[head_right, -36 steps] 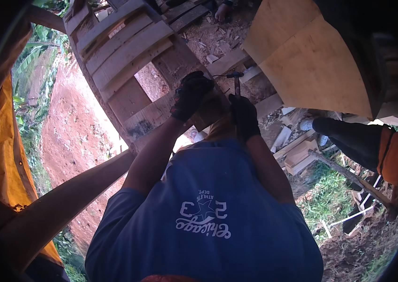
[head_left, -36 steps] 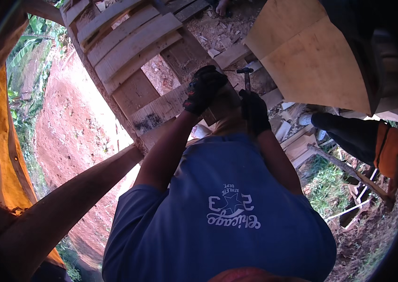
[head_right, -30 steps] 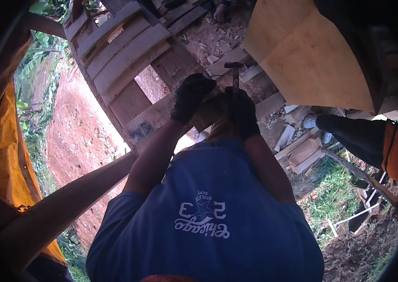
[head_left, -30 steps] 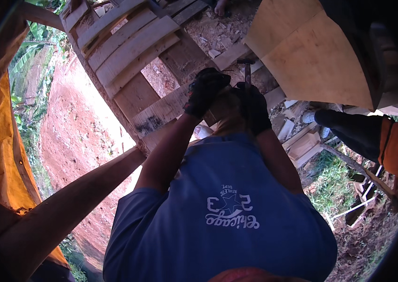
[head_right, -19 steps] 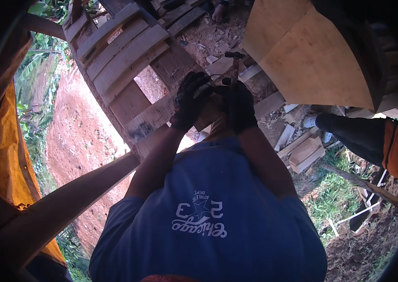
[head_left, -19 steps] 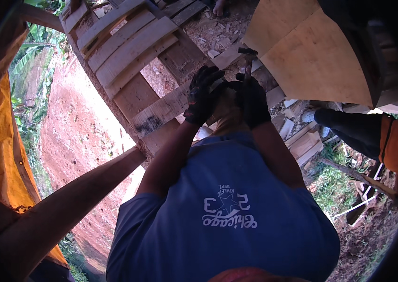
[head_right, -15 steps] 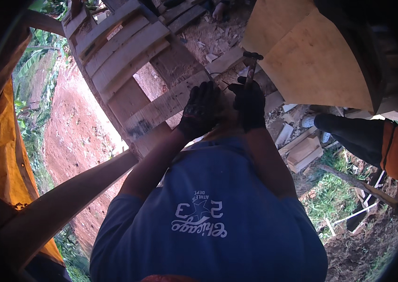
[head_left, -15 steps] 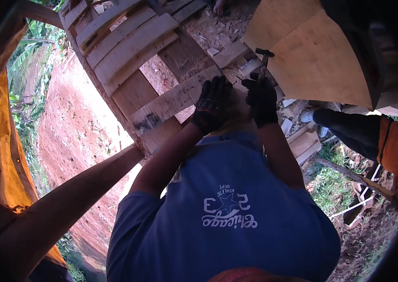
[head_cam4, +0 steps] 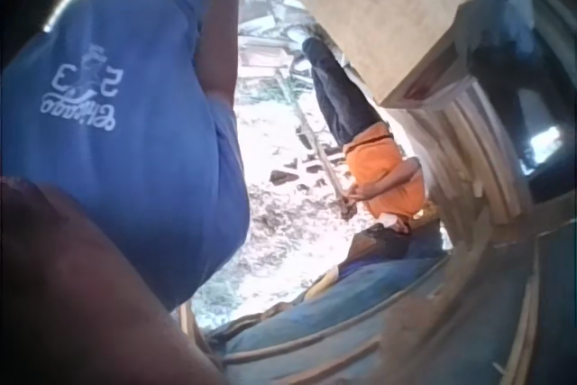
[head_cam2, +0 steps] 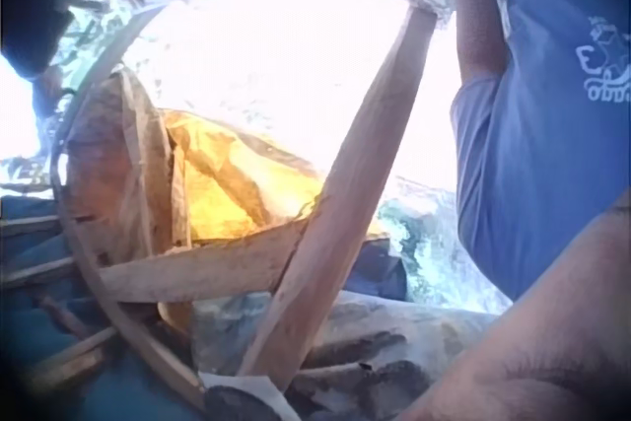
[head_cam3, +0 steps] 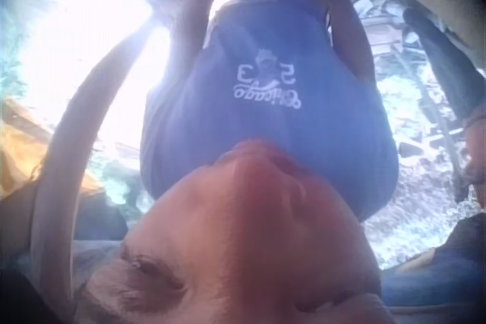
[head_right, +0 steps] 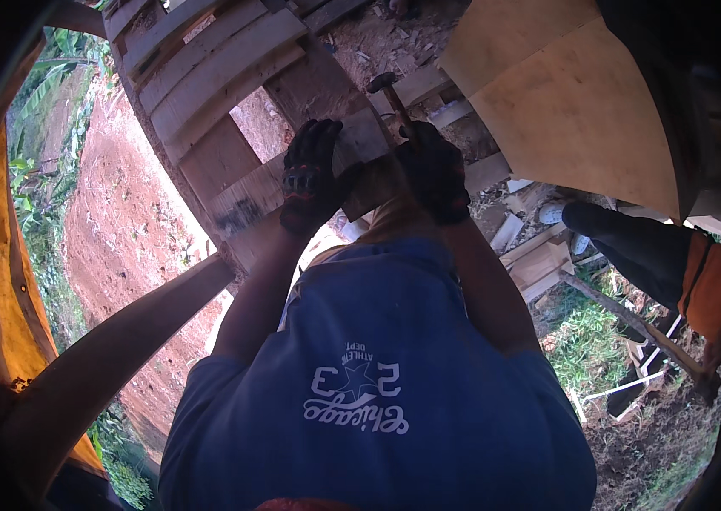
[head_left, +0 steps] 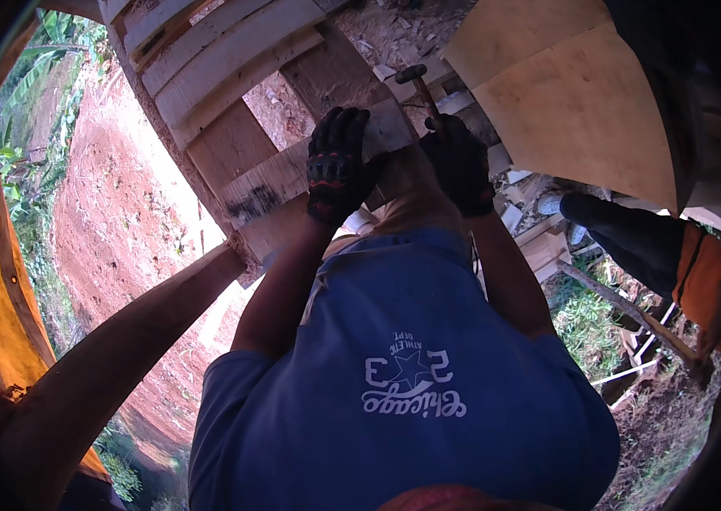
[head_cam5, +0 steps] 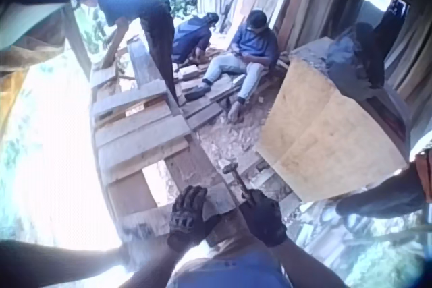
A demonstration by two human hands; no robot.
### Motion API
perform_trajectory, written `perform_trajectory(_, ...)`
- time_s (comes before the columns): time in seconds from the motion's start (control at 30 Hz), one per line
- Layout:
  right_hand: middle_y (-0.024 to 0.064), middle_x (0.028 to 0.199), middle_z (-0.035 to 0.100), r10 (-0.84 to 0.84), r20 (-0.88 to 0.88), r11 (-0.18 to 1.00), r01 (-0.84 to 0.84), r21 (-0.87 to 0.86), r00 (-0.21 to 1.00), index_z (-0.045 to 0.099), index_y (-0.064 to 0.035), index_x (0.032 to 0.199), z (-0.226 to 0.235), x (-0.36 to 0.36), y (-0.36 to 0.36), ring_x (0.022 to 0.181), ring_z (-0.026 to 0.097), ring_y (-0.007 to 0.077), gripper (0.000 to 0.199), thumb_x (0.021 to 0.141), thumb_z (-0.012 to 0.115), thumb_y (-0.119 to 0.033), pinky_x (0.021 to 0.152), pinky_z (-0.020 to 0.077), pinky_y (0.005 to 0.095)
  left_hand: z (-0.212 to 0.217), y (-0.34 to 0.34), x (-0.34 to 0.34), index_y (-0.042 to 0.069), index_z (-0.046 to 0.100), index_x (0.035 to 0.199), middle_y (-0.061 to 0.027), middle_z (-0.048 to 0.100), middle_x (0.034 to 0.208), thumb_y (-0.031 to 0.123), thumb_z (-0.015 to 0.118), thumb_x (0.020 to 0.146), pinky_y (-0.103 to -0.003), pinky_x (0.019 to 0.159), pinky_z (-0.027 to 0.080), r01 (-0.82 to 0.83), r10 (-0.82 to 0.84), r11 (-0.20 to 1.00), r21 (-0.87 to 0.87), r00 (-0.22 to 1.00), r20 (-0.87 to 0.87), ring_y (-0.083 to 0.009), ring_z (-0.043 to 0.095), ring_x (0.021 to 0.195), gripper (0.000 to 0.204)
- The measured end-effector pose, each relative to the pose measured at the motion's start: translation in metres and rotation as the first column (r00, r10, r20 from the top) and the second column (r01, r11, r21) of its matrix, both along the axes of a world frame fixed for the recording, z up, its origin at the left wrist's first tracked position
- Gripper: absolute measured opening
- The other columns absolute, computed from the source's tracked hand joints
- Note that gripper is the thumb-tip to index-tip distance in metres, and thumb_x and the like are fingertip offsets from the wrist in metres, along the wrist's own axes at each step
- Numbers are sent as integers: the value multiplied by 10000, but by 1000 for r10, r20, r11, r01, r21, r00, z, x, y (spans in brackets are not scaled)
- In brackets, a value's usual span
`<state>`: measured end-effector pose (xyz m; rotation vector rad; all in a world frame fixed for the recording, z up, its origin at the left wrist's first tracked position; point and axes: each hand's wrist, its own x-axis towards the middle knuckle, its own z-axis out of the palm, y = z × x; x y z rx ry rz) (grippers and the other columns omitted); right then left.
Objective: The person hammers nails into a wood plank to secure it to a wooden floor structure, then moves a loose wooden block onto the structure and hammers it into place.
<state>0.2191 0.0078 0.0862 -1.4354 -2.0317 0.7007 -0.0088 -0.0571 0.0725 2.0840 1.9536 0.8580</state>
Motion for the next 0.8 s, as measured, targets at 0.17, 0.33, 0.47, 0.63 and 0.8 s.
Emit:
perform_trajectory(0.17, 149, 1055, 758, 18, 196, 999, -12, -30, 980, 644, -138, 1252, 11, -9, 3, 1008, 753, 400, 284, 985, 708, -212, 845, 605, 513, -11, 2, -14, 31, 558, 1521, -213, 585, 1533, 447, 914, 807, -561, 1249, 379, 17, -14, 998, -57, 999, 49, -433, 493, 1482, 899)
perform_trajectory(0.33, 162, 1045, 751, 79, 248, 996, -89, 30, 966, 634, -137, 1237, 3, -3, 4, 992, 747, 411, 284, 974, 718, -202, 834, 600, 527, -19, 2, -14, 33, 562, 1517, -209, 595, 1522, 480, 935, 772, -557, 1238, 393, 13, -9, 999, -51, 997, 74, -430, 508, 1470, 946)
perform_trajectory(0.47, 158, 1036, 750, 107, 227, 993, -115, 23, 968, 634, -129, 1227, 8, -3, 6, 987, 747, 411, 287, 964, 723, -200, 836, 598, 530, -19, 2, -14, 41, 571, 1513, -210, 605, 1512, 490, 938, 765, -556, 1231, 401, 2, 1, 999, -50, 997, 72, -429, 521, 1460, 946)
perform_trajectory(0.63, 163, 1024, 740, 105, 288, 994, -100, -33, 952, 632, -114, 1202, 12, -8, 6, 990, 741, 413, 264, 959, 708, -185, 841, 595, 524, -18, 1, -14, 49, 583, 1505, -211, 611, 1506, 491, 931, 775, -556, 1229, 404, 0, 5, 999, -53, 996, 86, -427, 528, 1455, 922)
perform_trajectory(0.8, 169, 1013, 728, 96, 251, 994, -106, 29, 963, 626, -107, 1192, 15, -10, 7, 981, 735, 414, 254, 960, 697, -180, 840, 592, 532, -19, 2, -15, 49, 588, 1499, -210, 611, 1512, 484, 919, 791, -555, 1228, 405, 12, -7, 999, -48, 994, 111, -431, 528, 1454, 895)
